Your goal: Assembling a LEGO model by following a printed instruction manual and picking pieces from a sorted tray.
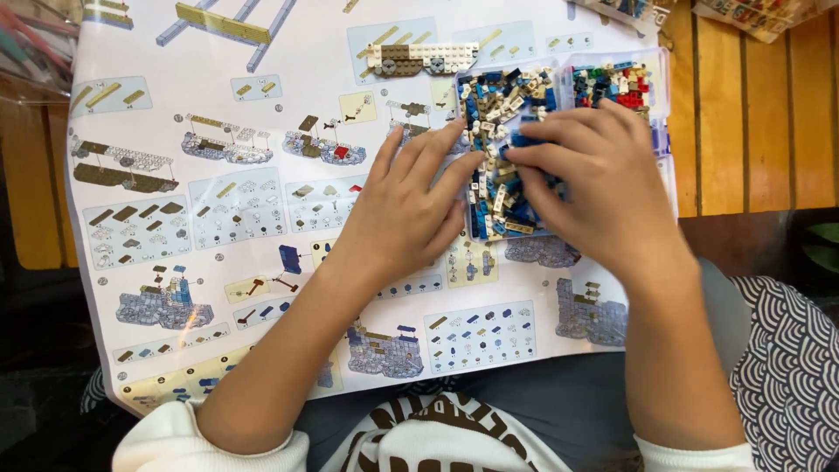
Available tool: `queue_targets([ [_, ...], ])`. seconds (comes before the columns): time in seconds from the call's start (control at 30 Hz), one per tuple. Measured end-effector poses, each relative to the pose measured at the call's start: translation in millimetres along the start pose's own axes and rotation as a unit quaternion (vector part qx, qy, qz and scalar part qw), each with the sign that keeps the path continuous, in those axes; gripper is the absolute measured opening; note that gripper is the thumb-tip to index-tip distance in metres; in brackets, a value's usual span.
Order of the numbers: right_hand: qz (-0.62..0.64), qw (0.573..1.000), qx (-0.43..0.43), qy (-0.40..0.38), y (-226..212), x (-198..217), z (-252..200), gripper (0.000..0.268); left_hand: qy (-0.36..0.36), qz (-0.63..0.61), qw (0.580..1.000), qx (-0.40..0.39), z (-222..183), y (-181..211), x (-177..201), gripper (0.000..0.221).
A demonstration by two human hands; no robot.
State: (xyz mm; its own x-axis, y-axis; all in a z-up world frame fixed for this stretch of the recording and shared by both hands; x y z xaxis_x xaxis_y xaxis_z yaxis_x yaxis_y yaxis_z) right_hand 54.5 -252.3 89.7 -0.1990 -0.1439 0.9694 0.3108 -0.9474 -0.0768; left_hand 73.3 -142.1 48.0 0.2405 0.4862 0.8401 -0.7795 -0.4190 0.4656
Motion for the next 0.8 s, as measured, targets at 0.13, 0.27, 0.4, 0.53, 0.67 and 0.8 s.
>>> queue_targets([
  [0.13, 0.043, 0.999, -0.008, 0.008, 12, 9, -5, 0.010, 0.000, 0.010, 1.000, -0.007, -1, -1, -1, 0.036],
  [0.27, 0.089, 0.995, 0.029, -0.018, 4, 1, -8, 0.013, -0.007, 0.012, 1.000, -0.009, -1, -2, -3, 0.041],
  [0.4, 0.076, 0.995, 0.057, -0.038, -15, -4, -3, 0.019, -0.008, 0.020, 1.000, -0.005, -1, -2, -2, 0.041],
  [0.53, 0.055, 0.998, 0.038, 0.008, -6, 0, -3, 0.010, -0.009, 0.021, 1.000, -0.008, 0, -1, -1, 0.041],
  [0.67, 0.075, 0.996, 0.041, 0.029, -4, 6, -5, 0.013, -0.013, 0.032, 0.999, -0.012, -1, -2, -3, 0.042],
  [0.8, 0.079, 0.996, 0.046, -0.018, -15, -5, -4, 0.025, -0.011, 0.041, 0.999, -0.011, -2, -1, -1, 0.044],
])
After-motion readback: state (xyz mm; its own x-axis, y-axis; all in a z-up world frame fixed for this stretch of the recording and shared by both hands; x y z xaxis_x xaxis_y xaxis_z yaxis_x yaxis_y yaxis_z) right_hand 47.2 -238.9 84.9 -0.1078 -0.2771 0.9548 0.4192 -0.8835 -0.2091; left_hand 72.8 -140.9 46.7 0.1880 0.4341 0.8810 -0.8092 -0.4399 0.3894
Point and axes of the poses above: each hand's wrist, its own z-axis towards the middle knuckle, its own x-axis out of the back of the hand, y = z × x, the point moved 10 cm from there along z, towards the middle knuckle, and after that the axes turned 8 degrees about -z, right-handed, at the moved point
